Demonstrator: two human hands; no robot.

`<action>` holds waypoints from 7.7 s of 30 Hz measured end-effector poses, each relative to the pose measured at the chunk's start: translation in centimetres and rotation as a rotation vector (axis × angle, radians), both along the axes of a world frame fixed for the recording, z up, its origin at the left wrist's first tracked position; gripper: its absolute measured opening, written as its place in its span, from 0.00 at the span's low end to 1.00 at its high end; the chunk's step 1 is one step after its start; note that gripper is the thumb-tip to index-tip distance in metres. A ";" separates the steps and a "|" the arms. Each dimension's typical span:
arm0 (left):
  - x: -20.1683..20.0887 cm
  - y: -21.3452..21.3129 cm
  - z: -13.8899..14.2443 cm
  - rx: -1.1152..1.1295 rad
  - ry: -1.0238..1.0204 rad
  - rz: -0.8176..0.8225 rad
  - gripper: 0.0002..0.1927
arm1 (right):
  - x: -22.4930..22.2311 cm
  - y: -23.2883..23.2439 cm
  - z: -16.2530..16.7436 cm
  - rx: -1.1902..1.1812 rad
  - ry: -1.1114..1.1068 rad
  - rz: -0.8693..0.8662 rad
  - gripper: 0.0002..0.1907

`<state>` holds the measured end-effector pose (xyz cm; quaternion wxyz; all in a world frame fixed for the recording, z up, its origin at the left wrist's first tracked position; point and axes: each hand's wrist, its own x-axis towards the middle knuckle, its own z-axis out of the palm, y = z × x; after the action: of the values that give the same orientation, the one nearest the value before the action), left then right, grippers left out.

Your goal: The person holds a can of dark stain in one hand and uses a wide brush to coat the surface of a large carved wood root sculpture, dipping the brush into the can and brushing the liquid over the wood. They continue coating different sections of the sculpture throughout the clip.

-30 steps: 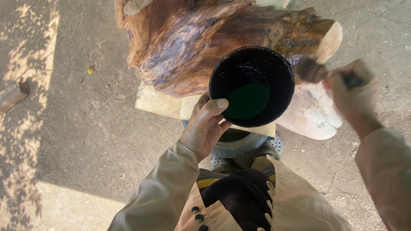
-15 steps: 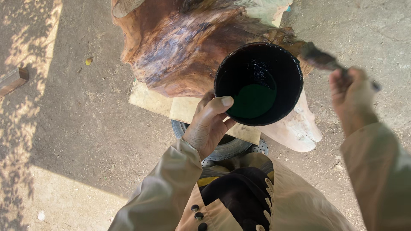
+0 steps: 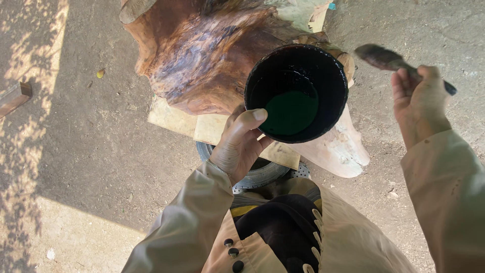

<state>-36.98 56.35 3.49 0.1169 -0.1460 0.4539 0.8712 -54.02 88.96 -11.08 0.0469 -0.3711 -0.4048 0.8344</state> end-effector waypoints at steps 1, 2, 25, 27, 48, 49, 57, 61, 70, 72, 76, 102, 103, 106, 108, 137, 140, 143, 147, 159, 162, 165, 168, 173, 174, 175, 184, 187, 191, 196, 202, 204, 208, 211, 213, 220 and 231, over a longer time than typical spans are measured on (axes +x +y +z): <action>-0.1 0.2 -0.1 0.004 0.008 -0.001 0.50 | -0.1 -0.5 0.7 0.006 0.038 -0.025 0.05; -0.2 0.5 -0.1 0.007 0.005 -0.001 0.50 | 0.5 -0.9 1.3 0.013 0.076 -0.053 0.05; 1.7 2.6 -0.8 0.032 -0.040 0.102 0.53 | 5.4 -4.5 2.3 0.570 0.310 0.538 0.06; 2.2 2.0 -1.1 0.042 -0.024 0.116 0.54 | 8.9 -5.7 1.7 0.639 0.288 0.709 0.05; 15.7 -1.5 -2.0 0.048 -0.003 0.255 0.51 | 6.8 -7.0 1.7 1.377 0.962 0.782 0.16; 16.2 -1.6 -2.1 0.053 0.014 0.259 0.51 | 8.8 -7.8 1.6 1.484 0.978 0.811 0.12; 20.3 -2.4 -3.2 0.079 -0.004 0.322 0.49 | 7.5 -9.6 0.8 1.609 1.037 0.824 0.08; 22.2 -3.0 -3.2 0.083 -0.009 0.344 0.49 | 6.8 -9.2 0.8 1.803 1.205 0.648 0.07; 24.6 -4.7 -3.6 0.055 -0.022 0.386 0.51 | 18.4 -15.3 -3.0 1.570 1.101 1.052 0.11; 25.0 -5.2 -3.8 0.046 -0.026 0.386 0.52 | 18.9 -14.5 -3.3 1.613 1.024 1.084 0.11; 25.6 -5.9 -3.7 0.039 -0.009 0.374 0.52 | 19.1 -11.4 -2.9 1.682 0.847 0.987 0.09; 28.2 -7.7 -4.2 0.013 -0.010 0.407 0.51 | 21.7 -20.9 -6.8 1.484 0.930 0.969 0.18; 28.3 -7.7 -4.3 0.009 -0.029 0.408 0.51 | 21.5 -21.1 -6.7 1.489 0.932 0.984 0.17; 28.8 -7.9 -4.6 0.034 -0.015 0.405 0.51 | 21.1 -20.2 -6.4 1.509 0.947 1.039 0.16; 29.1 -8.1 -4.7 0.048 0.006 0.387 0.50 | 21.3 -18.3 -6.1 1.552 0.911 1.029 0.13; 28.8 -8.7 -5.1 0.048 0.011 0.437 0.51 | 20.5 -14.3 -6.0 1.760 0.916 0.712 0.11; 29.0 -8.8 -5.2 0.035 0.003 0.451 0.51 | 21.6 -17.9 -8.0 1.559 0.911 0.827 0.11; 28.9 -9.0 -5.4 0.044 0.000 0.450 0.50 | 21.3 -21.5 -9.5 1.527 0.969 0.923 0.12; 29.1 -9.1 -5.4 0.040 -0.014 0.452 0.52 | 20.5 -22.0 -9.0 1.339 0.919 0.937 0.10; 28.9 -9.5 -6.0 0.063 0.004 0.494 0.52 | 23.3 -22.5 -6.8 1.774 1.169 1.157 0.15; 28.9 -9.6 -6.3 0.076 0.001 0.482 0.50 | 21.8 -22.6 -7.1 1.806 1.011 1.282 0.16; 28.8 -9.8 -6.4 0.075 0.010 0.483 0.50 | 20.9 -22.0 -7.3 1.751 0.893 1.257 0.18; 28.8 -9.9 -6.5 0.077 0.018 0.482 0.50 | 20.8 -21.7 -7.6 1.804 0.936 1.305 0.16; 28.8 -9.7 -6.8 0.051 0.014 0.473 0.50 | 21.1 -22.0 -8.4 1.865 1.169 1.182 0.16; 28.8 -9.7 -6.8 0.052 0.015 0.472 0.50 | 21.1 -21.9 -8.5 1.798 1.083 1.193 0.19; 28.8 -9.7 -6.9 0.053 0.019 0.478 0.50 | 21.0 -21.8 -8.6 1.800 1.033 1.190 0.15; 29.1 -10.4 -6.3 0.080 0.052 0.487 0.49 | 14.2 -25.0 0.9 1.334 0.961 1.392 0.06; 29.1 -10.5 -5.9 0.064 0.063 0.502 0.50 | 10.1 -28.9 4.6 1.386 0.954 1.550 0.06; 28.3 -10.6 -5.4 0.039 0.001 0.566 0.52 | 7.7 -34.3 6.6 1.496 0.953 1.867 0.08; 25.4 -10.8 -5.5 0.036 0.003 0.633 0.52 | 6.0 -38.7 6.6 1.536 0.952 2.140 0.11; 22.0 -10.6 -5.6 0.023 -0.014 0.704 0.51 | 2.7 -41.4 6.2 1.579 0.948 2.308 0.11; 20.9 -10.4 -5.5 0.028 -0.023 0.744 0.51 | 1.8 -42.5 6.1 1.577 0.948 2.386 0.09; 18.9 -10.3 -5.1 0.028 -0.028 0.777 0.51 | 0.8 -44.3 5.3 1.746 0.938 2.473 0.06; 17.5 -10.4 -4.9 0.031 -0.005 0.781 0.50 | 0.5 -44.7 4.4 1.793 0.940 2.469 0.07; 16.8 -10.4 -4.8 0.033 0.001 0.799 0.50 | 0.1 -44.7 4.0 1.794 0.915 2.469 0.07; 14.9 -10.6 -4.6 0.011 -0.003 0.809 0.51 | -2.3 -45.2 4.1 1.878 0.864 2.447 0.08; 13.7 -10.3 -5.0 0.010 -0.017 0.804 0.54 | -2.6 -45.3 3.1 2.242 1.318 2.192 0.25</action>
<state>-23.33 46.03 -1.49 -0.2286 -0.3187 0.3553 0.8485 -56.62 43.65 -7.97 0.1412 -0.6579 0.7123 0.1998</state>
